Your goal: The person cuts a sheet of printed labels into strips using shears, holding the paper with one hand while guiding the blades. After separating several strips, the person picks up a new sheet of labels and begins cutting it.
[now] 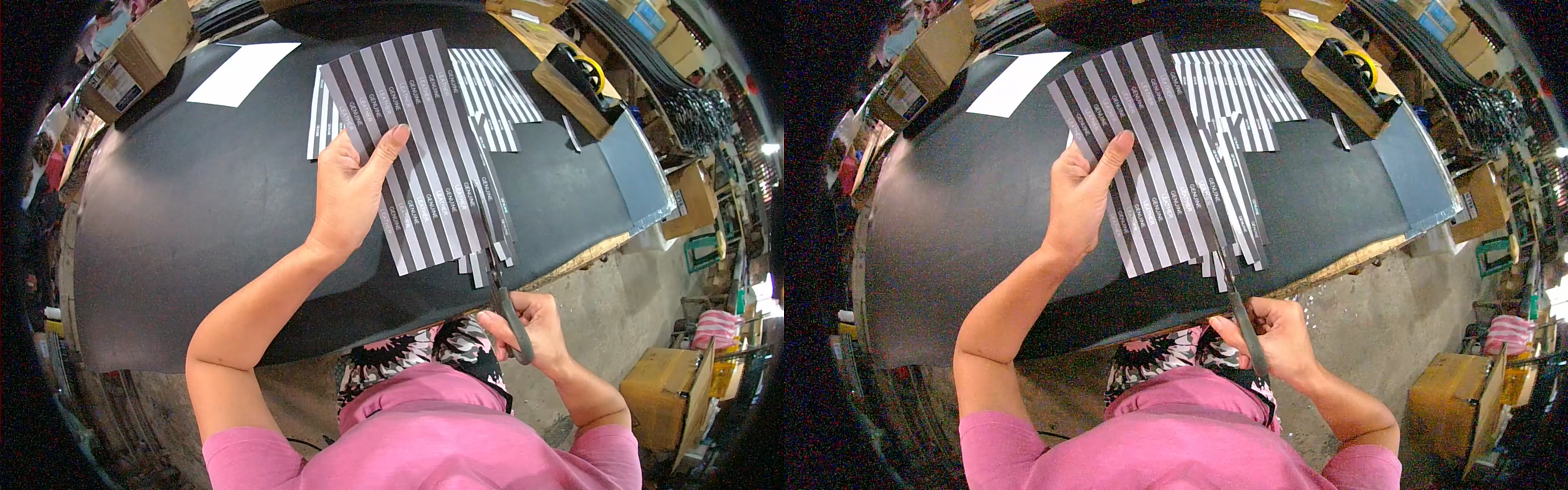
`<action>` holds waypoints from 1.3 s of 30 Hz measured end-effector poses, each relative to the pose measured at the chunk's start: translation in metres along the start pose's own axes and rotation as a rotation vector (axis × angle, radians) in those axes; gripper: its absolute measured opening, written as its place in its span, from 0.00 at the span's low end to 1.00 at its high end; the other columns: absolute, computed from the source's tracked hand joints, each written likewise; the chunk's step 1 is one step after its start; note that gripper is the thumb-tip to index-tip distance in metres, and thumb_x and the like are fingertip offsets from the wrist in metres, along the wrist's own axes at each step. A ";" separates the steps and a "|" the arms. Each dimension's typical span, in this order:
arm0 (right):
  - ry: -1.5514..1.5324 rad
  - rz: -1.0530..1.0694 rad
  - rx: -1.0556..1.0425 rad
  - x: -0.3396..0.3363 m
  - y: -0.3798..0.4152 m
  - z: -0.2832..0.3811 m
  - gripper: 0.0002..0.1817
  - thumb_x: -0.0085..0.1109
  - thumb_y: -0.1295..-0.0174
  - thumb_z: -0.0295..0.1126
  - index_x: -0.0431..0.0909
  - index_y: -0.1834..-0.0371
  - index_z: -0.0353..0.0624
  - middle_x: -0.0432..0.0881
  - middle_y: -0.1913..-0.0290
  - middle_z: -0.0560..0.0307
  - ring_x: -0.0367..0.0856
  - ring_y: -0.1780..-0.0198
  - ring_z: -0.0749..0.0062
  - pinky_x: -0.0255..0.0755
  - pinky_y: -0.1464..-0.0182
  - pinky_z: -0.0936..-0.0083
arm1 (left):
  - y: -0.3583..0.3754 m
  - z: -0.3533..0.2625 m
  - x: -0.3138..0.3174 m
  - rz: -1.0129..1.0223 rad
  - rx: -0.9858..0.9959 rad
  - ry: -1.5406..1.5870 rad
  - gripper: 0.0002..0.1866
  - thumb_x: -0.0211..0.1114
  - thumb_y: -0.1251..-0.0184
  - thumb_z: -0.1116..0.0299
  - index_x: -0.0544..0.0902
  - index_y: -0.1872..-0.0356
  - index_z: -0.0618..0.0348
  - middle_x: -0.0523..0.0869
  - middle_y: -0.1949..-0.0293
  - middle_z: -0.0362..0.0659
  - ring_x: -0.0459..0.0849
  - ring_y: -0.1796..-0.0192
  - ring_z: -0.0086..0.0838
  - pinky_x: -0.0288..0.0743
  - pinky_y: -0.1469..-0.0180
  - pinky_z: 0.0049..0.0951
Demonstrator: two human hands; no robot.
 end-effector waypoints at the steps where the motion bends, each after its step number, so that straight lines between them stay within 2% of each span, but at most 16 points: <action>1: -0.007 0.003 -0.001 0.000 0.000 0.001 0.15 0.66 0.45 0.37 0.77 0.79 0.37 0.74 0.85 0.65 0.71 0.87 0.86 0.62 0.87 0.87 | 0.000 0.000 0.000 0.000 0.000 -0.001 0.15 0.59 0.34 0.59 0.76 0.61 0.63 0.83 0.65 0.42 0.80 0.65 0.17 0.75 0.62 0.18; 20: 0.010 -0.003 0.014 -0.001 -0.001 -0.001 0.15 0.65 0.44 0.37 0.77 0.79 0.37 0.74 0.86 0.64 0.71 0.88 0.85 0.61 0.88 0.86 | 0.001 0.002 0.001 0.000 -0.040 0.005 0.14 0.59 0.34 0.59 0.76 0.61 0.62 0.83 0.64 0.43 0.80 0.65 0.18 0.75 0.61 0.18; 28: 0.031 -0.016 0.026 -0.002 -0.002 -0.001 0.17 0.65 0.45 0.37 0.75 0.83 0.38 0.73 0.87 0.64 0.71 0.88 0.85 0.61 0.89 0.85 | 0.001 0.001 0.000 -0.006 -0.060 -0.022 0.16 0.59 0.34 0.59 0.76 0.61 0.64 0.83 0.64 0.44 0.81 0.65 0.19 0.75 0.62 0.18; 34: 0.053 -0.012 0.006 -0.005 -0.003 0.001 0.15 0.67 0.46 0.36 0.75 0.82 0.37 0.74 0.87 0.63 0.71 0.88 0.84 0.62 0.88 0.85 | 0.000 0.003 -0.001 0.001 -0.056 0.012 0.15 0.59 0.34 0.60 0.76 0.61 0.65 0.83 0.65 0.43 0.80 0.65 0.18 0.75 0.62 0.18; 36: 0.027 0.001 0.000 -0.004 -0.003 0.006 0.15 0.67 0.47 0.35 0.75 0.82 0.37 0.74 0.86 0.63 0.72 0.88 0.84 0.62 0.88 0.85 | 0.001 0.001 0.000 0.049 -0.124 -0.014 0.15 0.59 0.34 0.61 0.77 0.60 0.66 0.83 0.64 0.42 0.80 0.64 0.17 0.74 0.61 0.18; 39: -0.021 0.011 -0.014 -0.003 -0.008 0.013 0.15 0.67 0.47 0.35 0.76 0.82 0.36 0.75 0.85 0.62 0.72 0.87 0.84 0.63 0.88 0.86 | 0.009 -0.005 0.012 0.043 -0.078 0.032 0.15 0.60 0.34 0.62 0.78 0.58 0.66 0.83 0.63 0.42 0.79 0.63 0.17 0.73 0.60 0.18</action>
Point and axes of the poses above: each hand's wrist, its own y-axis away from the middle knuckle, its own x-axis out of the palm, z = x × y, the point moved 2 cm from there along -y, towards the middle knuckle
